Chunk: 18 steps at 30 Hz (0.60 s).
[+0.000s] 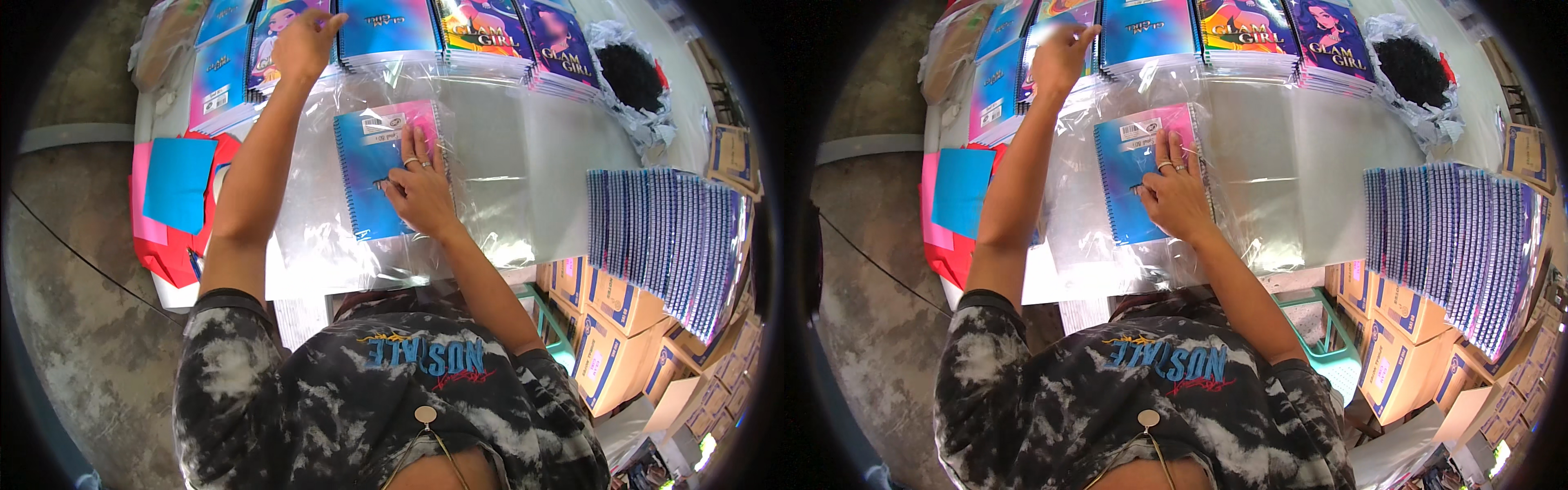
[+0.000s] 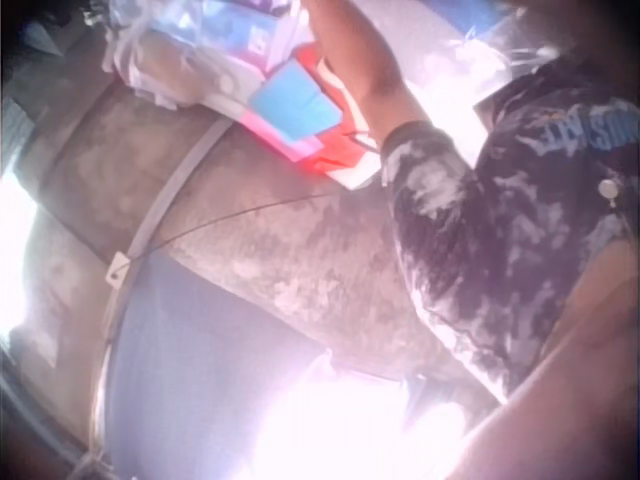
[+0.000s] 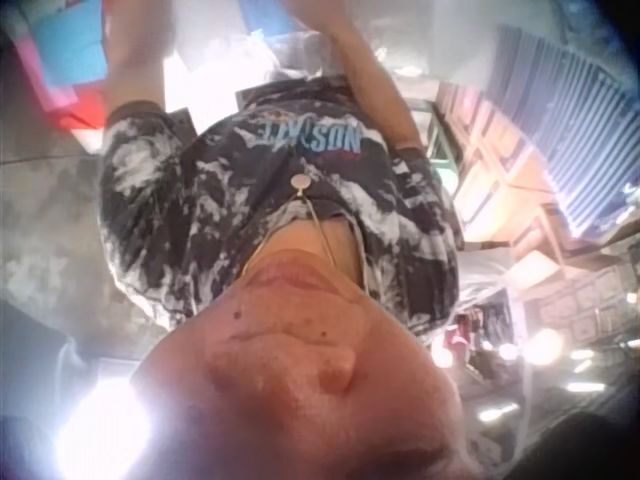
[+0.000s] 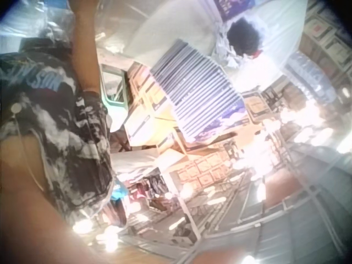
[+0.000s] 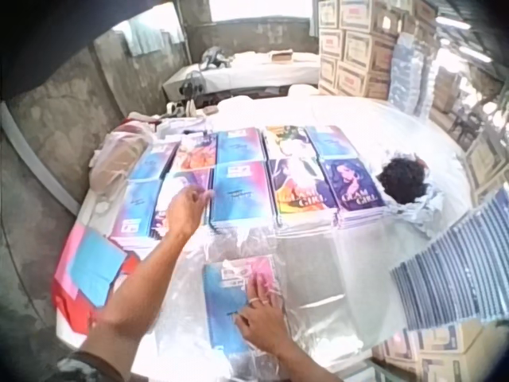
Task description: The person places spiral-bound notebooks into clear plastic bags and seals them with tape. The person repeatedly picks up a notebook, inserts it into a bag, and uses a tape dispenser to seal the bag before stacking it.
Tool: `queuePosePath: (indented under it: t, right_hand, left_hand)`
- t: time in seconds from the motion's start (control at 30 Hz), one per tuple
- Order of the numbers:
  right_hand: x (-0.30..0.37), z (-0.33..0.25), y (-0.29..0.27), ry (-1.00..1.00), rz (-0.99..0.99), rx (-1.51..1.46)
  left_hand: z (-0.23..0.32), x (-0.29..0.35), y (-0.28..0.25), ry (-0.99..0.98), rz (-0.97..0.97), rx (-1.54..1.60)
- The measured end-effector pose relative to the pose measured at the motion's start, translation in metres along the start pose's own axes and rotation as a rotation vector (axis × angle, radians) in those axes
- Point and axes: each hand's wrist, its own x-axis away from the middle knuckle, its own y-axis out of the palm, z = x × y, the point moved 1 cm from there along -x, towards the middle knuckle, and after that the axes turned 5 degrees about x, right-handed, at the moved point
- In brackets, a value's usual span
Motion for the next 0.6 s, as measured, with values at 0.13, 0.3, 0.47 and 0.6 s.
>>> queuePosePath:
  t: [0.13, 0.3, 0.47, 0.6]
  right_hand:
    - [0.0, 0.0, 0.003, 0.004, 0.015, -0.026]
    - [-0.001, 0.001, 0.003, -0.032, 0.025, -0.087]
    - [-0.003, 0.007, -0.002, -0.019, 0.007, -0.133]
    - [-0.003, 0.007, -0.005, -0.047, -0.013, -0.381]
  left_hand:
    - [-0.011, 0.051, 0.049, 0.206, -0.457, 0.074]
    - [-0.018, 0.08, 0.035, 0.165, 0.141, 0.18]
    - [-0.028, 0.18, 0.046, 0.197, 0.136, -0.357]
    - [-0.024, 0.2, 0.071, 0.084, -0.024, -0.388]
